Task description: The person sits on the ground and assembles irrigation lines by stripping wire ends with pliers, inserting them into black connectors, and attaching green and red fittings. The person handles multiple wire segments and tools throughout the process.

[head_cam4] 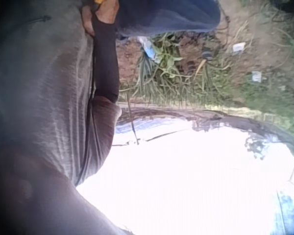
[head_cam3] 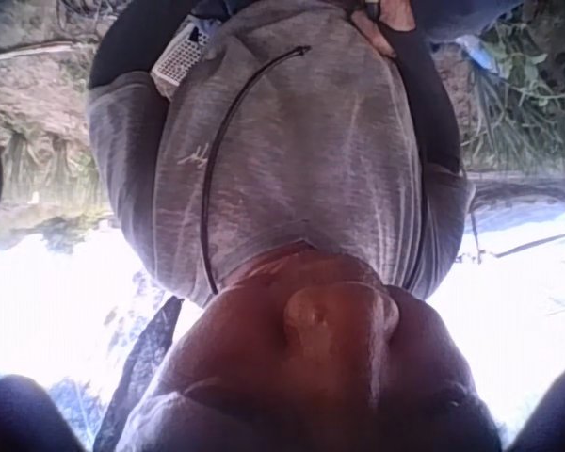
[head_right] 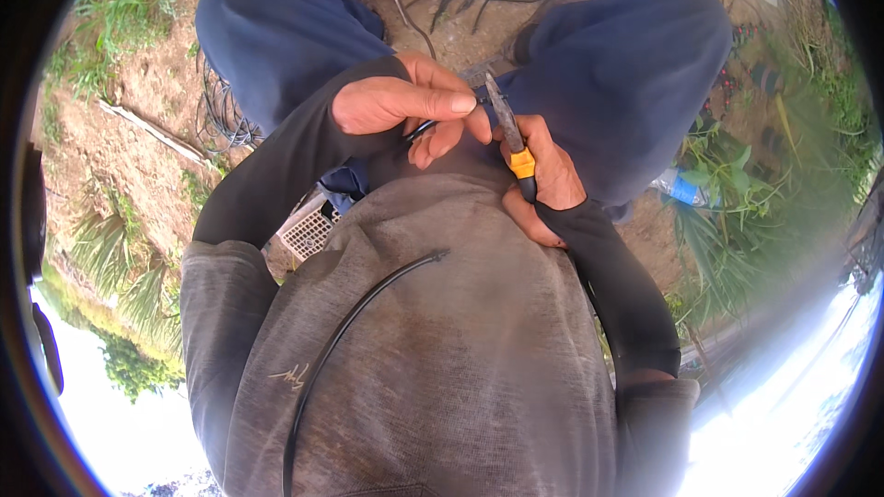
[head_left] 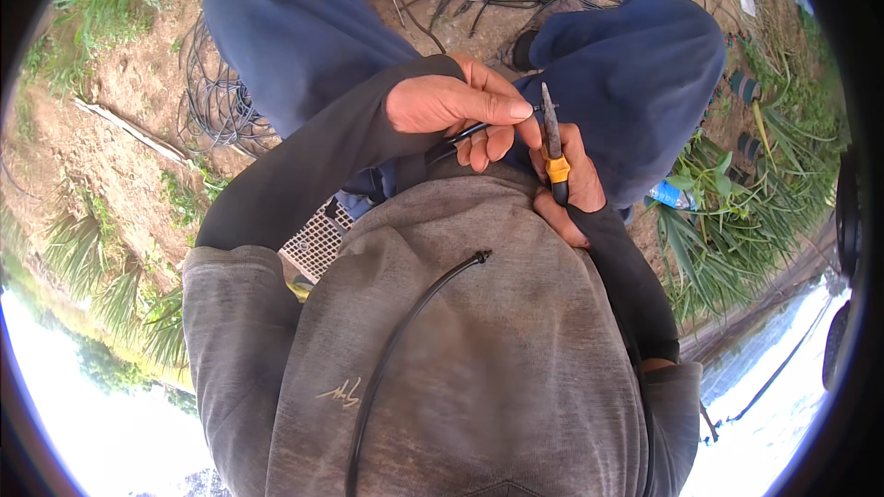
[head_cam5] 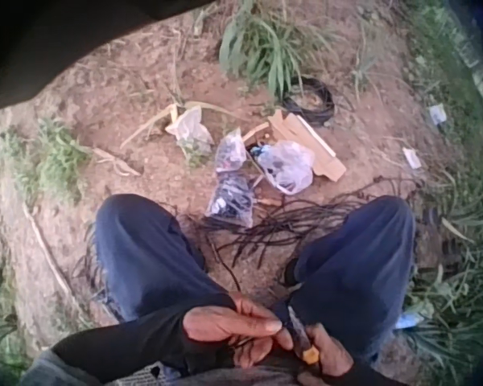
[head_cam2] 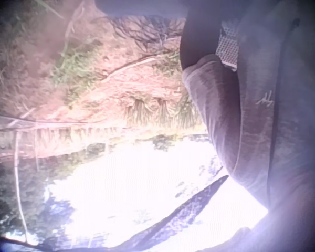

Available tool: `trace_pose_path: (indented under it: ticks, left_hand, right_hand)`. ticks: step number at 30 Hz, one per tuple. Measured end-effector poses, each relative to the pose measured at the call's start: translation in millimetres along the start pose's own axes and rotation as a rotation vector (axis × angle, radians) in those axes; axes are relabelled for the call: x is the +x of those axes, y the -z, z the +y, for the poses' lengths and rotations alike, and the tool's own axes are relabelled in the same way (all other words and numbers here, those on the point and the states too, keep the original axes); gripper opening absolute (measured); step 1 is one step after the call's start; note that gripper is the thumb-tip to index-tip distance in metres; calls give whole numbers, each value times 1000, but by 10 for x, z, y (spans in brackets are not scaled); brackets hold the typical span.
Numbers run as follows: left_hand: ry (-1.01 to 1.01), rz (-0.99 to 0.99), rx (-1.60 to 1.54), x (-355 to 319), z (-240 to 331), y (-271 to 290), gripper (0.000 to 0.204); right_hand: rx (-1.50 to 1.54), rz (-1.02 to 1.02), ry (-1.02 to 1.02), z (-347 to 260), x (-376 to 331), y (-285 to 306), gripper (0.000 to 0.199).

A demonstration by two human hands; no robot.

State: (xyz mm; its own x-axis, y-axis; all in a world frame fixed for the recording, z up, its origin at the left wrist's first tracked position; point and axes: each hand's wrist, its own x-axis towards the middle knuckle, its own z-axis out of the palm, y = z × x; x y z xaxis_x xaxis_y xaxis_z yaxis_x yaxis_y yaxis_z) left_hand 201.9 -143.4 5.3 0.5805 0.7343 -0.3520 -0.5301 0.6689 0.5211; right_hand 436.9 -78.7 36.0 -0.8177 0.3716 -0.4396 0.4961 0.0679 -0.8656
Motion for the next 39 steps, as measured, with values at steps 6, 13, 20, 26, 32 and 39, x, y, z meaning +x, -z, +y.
trace_pose_path:
  ticks: [6,13,20,26,32,39]
  left_hand:
    - [-68,335,419,-90,115,-245,28]
    - [-675,723,1521,71,-148,-234,19]
    - [-862,843,1696,265,-263,-130,15]
    - [-806,852,1622,421,-215,-5,16]
    - [-802,813,1590,375,-199,-50,14]
    - [-665,725,1292,382,-180,-89,17]
  right_hand:
    - [-56,21,-7,-53,20,-30,52]
    - [-13,33,-125,-41,55,-40,52]
    - [116,44,-204,49,122,-66,50]
    - [486,44,-180,89,166,-13,54]
    - [516,35,-206,91,138,1,55]
    - [348,38,-183,74,116,-50,54]
